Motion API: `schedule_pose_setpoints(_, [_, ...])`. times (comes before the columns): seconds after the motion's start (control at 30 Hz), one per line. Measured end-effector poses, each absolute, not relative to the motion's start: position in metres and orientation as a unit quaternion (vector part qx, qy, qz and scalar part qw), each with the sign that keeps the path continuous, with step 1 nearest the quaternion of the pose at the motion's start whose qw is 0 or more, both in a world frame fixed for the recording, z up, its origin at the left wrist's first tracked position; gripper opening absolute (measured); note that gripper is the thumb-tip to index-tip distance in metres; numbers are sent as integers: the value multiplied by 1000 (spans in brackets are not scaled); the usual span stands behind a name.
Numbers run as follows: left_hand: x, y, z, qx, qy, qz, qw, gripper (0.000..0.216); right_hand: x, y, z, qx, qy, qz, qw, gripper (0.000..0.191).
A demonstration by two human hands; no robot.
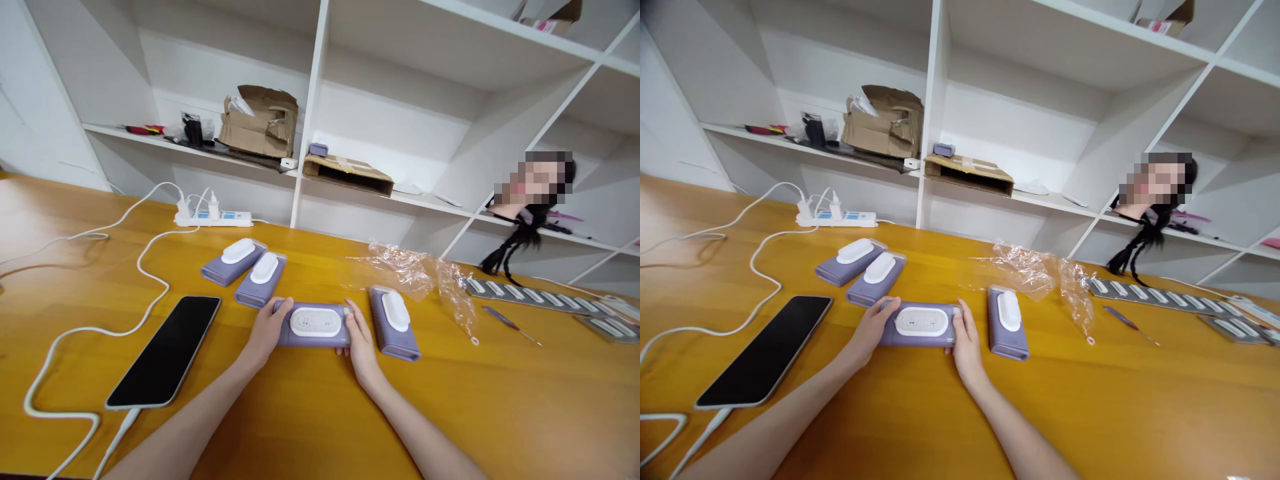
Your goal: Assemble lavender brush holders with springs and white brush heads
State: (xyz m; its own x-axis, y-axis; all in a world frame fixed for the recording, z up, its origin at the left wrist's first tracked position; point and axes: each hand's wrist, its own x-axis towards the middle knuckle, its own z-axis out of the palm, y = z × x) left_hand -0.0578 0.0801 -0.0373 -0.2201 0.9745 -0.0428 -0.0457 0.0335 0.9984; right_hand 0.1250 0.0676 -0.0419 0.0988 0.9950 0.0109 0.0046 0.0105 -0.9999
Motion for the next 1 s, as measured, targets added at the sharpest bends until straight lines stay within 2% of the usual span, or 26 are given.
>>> schedule_pose_setpoints(0.27, [-58,81,-35,432,554,542,461,31,124,68,-41,-517,-475,473,533,46])
schedule_pose_setpoints(1.0, [-58,80,-35,423,553,559,450,30,126,67,-40,-512,-501,453,530,46])
